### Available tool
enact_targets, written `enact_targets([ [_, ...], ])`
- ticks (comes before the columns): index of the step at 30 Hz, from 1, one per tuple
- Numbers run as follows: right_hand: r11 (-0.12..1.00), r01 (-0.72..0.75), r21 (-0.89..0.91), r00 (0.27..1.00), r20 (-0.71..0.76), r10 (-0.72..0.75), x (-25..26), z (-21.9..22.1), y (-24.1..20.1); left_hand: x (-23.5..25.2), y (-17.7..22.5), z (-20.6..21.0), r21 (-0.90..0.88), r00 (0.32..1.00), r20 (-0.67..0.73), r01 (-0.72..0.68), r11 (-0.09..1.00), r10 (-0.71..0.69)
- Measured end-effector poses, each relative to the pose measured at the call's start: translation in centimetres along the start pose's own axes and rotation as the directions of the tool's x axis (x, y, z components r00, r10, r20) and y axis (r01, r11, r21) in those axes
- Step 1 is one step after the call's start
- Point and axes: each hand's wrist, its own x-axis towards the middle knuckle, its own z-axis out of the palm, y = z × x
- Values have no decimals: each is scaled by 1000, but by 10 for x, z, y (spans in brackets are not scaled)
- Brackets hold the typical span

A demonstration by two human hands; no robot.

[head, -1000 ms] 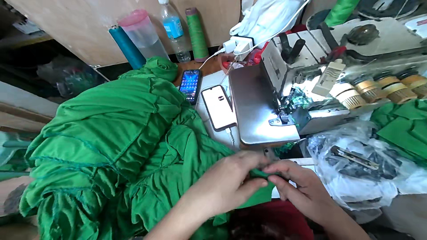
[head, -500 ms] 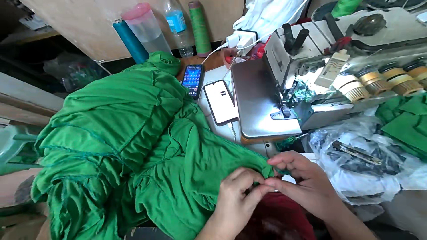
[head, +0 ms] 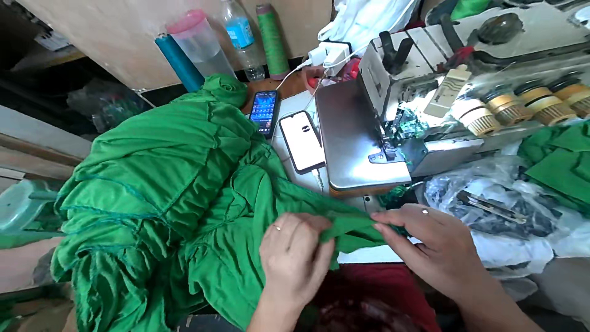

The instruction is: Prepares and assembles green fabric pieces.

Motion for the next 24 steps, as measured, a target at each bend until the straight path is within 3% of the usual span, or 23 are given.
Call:
enact_targets([
  [3,1000,-9,-19,999,-46,8,1,-6,2,9,-7,1,9,996,-18,82,997,-82],
  [5,999,-29,25,998,-60,30,3,-9,3,17,-6,5,-198,992,41,127,972,-121],
  [7,985,-79,153,995,-52,88,5,-12,7,29,2,10,-418,987,111,152,895,-116],
  [10,894,-202,401,972,-28,232,4,-13,16,54,16,22,-495,992,119,100,863,-46],
  [13,771,-274,575,942,-1,335,0,-8,23,78,13,43,-380,986,165,50,924,14],
  [16,717,-292,633,931,18,364,-6,-1,31,95,2,65,-123,930,364,98,988,-47],
  [19,717,-339,610,911,24,411,-2,-2,38,114,2,81,32,848,513,132,991,-129],
  [22,701,-470,536,841,33,540,13,-8,41,135,13,91,166,749,615,183,969,-247],
  [24,664,-527,530,801,48,597,20,-11,41,139,14,99,215,759,595,169,962,-266],
])
